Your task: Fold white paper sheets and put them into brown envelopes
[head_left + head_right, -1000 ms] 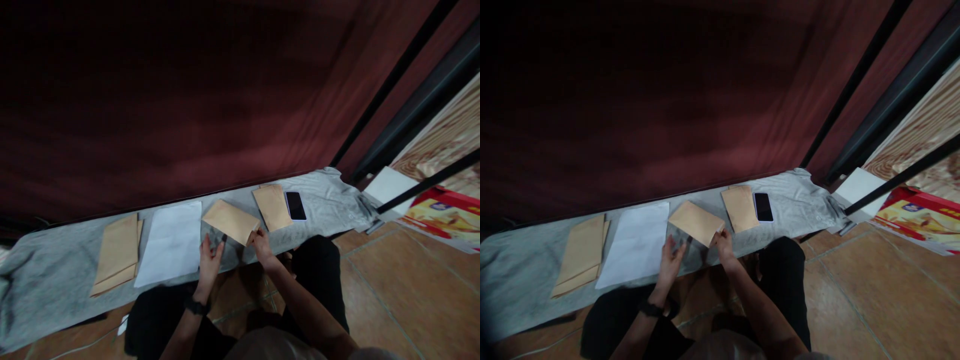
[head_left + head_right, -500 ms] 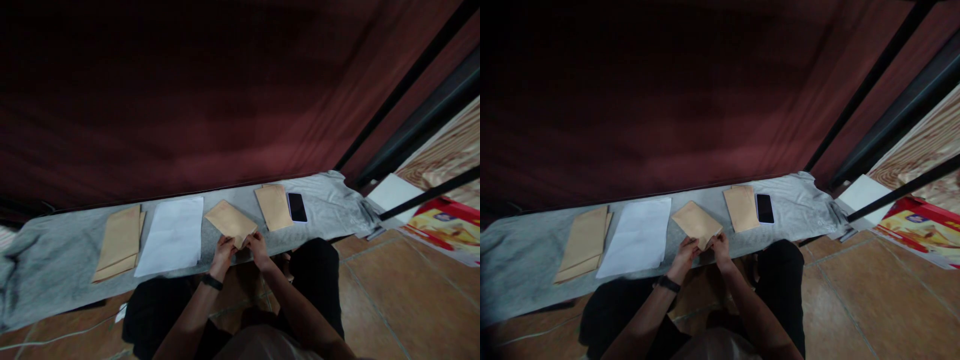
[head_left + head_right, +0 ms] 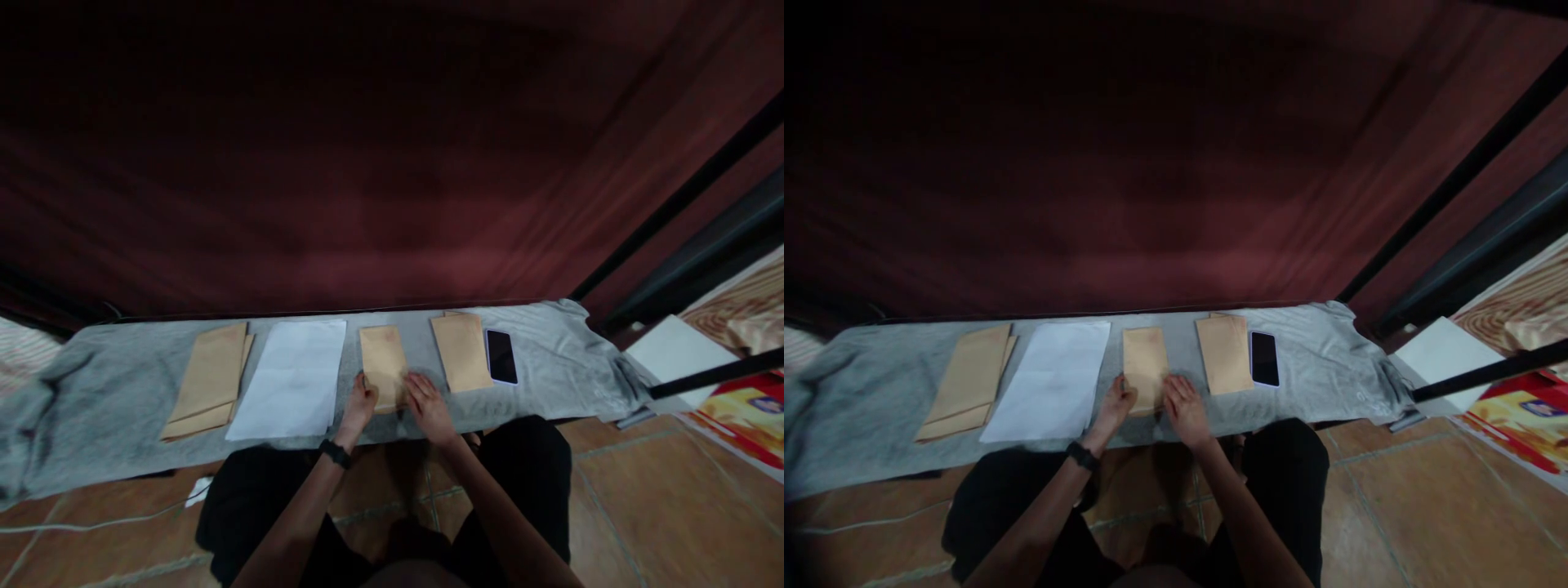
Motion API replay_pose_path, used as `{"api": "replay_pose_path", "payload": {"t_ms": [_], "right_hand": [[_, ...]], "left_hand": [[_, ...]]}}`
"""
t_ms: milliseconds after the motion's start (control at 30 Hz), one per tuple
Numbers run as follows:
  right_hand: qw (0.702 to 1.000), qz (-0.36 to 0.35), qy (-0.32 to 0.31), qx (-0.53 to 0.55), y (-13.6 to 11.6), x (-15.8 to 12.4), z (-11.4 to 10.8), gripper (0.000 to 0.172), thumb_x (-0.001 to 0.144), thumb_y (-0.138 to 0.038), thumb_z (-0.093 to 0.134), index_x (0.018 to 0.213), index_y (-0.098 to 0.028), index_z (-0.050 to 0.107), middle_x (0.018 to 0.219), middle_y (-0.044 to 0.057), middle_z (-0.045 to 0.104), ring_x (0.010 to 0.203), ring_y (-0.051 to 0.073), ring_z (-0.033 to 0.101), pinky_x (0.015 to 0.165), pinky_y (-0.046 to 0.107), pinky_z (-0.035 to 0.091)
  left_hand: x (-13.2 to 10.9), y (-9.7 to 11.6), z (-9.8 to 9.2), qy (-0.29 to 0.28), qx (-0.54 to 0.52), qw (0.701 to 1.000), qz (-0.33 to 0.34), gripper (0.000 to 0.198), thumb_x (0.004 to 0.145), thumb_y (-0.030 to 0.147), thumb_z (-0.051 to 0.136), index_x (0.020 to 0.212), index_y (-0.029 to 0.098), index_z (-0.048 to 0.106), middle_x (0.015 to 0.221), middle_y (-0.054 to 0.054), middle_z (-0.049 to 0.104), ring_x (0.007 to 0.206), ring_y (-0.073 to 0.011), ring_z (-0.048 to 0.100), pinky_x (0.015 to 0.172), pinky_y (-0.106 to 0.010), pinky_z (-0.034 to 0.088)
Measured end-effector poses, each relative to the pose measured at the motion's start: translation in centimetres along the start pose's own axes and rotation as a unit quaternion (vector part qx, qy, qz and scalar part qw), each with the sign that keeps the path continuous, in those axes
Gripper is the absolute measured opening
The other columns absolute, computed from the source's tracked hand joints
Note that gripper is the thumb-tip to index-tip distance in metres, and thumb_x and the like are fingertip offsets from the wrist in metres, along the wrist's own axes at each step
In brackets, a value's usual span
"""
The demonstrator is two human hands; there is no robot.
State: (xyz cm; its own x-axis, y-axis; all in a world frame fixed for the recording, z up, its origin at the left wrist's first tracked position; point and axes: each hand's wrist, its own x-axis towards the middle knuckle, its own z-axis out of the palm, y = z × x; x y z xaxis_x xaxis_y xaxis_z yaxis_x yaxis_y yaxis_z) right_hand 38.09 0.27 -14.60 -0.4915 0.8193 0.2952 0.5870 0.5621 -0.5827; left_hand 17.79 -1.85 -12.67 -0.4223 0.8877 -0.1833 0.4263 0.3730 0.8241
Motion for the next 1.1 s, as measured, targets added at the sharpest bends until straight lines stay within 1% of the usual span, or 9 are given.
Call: {"api": "replay_pose_path", "payload": {"t_ms": [100,233,333,433,533,633,800,967,1100], "right_hand": [[0.995,-0.036,-0.033,-0.086,-0.1,0.0,1.0,0.043,0.102,-0.026,0.04,0.143,-0.021,0.053,0.148,0.008,0.054,0.138,0.023,0.047,0.119,0.046,0.033],[0.991,-0.039,-0.029,-0.125,0.1,-0.3,1.7,0.045,0.102,-0.027,0.041,0.146,-0.021,0.05,0.15,0.007,0.052,0.137,0.023,0.049,0.119,0.045,0.032],[0.99,-0.047,-0.029,-0.129,0.3,-0.3,1.7,0.045,0.102,-0.029,0.041,0.145,-0.022,0.051,0.148,0.006,0.054,0.137,0.022,0.049,0.119,0.044,0.032],[0.989,-0.055,-0.029,-0.131,0.3,-0.2,1.5,0.044,0.103,-0.03,0.041,0.145,-0.022,0.051,0.148,0.007,0.054,0.138,0.021,0.048,0.119,0.043,0.032],[0.989,-0.059,-0.025,-0.132,0.5,-0.3,1.5,0.044,0.103,-0.029,0.041,0.145,-0.022,0.051,0.148,0.006,0.054,0.138,0.021,0.048,0.119,0.043,0.033],[0.989,-0.066,-0.026,-0.129,0.9,-0.3,1.8,0.044,0.102,-0.024,0.04,0.144,-0.022,0.051,0.148,0.006,0.053,0.138,0.021,0.048,0.119,0.044,0.033],[0.993,-0.06,-0.027,-0.095,1.3,-0.3,2.0,0.043,0.102,-0.024,0.036,0.141,-0.023,0.055,0.144,0.006,0.058,0.136,0.021,0.051,0.119,0.047,0.035],[0.997,-0.036,-0.037,-0.048,1.3,-0.4,1.6,0.042,0.104,-0.031,0.034,0.138,-0.025,0.058,0.141,0.006,0.061,0.133,0.022,0.053,0.117,0.051,0.037],[0.999,-0.035,-0.021,-0.021,1.3,0.4,1.4,0.044,0.105,-0.034,0.03,0.136,-0.023,0.06,0.14,0.008,0.061,0.134,0.023,0.052,0.117,0.053,0.037]], "left_hand": [[-0.6,-0.1,-0.6,0.041,0.106,0.992,0.048,0.046,0.086,0.012,0.05,0.132,0.012,0.05,0.106,-0.013,0.067,0.1,-0.0261,0.065,0.088,-0.039,0.05],[1.1,0.8,0.6,0.087,0.292,0.93,0.206,0.049,0.097,0.024,0.042,0.145,0.016,0.043,0.137,-0.016,0.056,0.131,-0.0289,0.051,0.107,-0.044,0.041],[4.8,1.8,2.5,0.058,0.326,0.899,0.288,0.052,0.1,0.031,0.039,0.151,0.018,0.038,0.157,-0.01,0.04,0.148,-0.0262,0.03,0.12,-0.045,0.026],[8.4,2.2,3.7,0.026,0.361,0.883,0.299,0.052,0.1,0.033,0.037,0.149,0.016,0.041,0.157,-0.01,0.04,0.149,-0.0254,0.028,0.122,-0.046,0.022],[9.8,1.6,4.1,0.009,0.367,0.877,0.309,0.053,0.101,0.036,0.034,0.15,0.016,0.042,0.158,-0.01,0.04,0.15,-0.0255,0.028,0.123,-0.048,0.019],[8.9,0.4,4.0,-0.001,0.363,0.866,0.343,0.054,0.102,0.036,0.032,0.152,0.019,0.039,0.16,-0.006,0.037,0.15,-0.0247,0.026,0.124,-0.049,0.014],[4.9,-1.7,3.4,-0.041,0.36,0.849,0.385,0.055,0.103,0.037,0.03,0.154,0.019,0.033,0.162,-0.007,0.033,0.151,-0.0208,0.025,0.124,-0.044,0.013],[0.5,-2.9,1.7,-0.109,0.328,0.844,0.409,0.055,0.103,0.04,0.031,0.154,0.019,0.033,0.161,-0.008,0.034,0.151,-0.02,0.025,0.123,-0.042,0.015],[-1.7,-3.4,0.4,-0.124,0.309,0.84,0.428,0.056,0.104,0.042,0.033,0.156,0.021,0.029,0.161,-0.006,0.035,0.151,-0.0215,0.024,0.123,-0.044,0.014]]}}
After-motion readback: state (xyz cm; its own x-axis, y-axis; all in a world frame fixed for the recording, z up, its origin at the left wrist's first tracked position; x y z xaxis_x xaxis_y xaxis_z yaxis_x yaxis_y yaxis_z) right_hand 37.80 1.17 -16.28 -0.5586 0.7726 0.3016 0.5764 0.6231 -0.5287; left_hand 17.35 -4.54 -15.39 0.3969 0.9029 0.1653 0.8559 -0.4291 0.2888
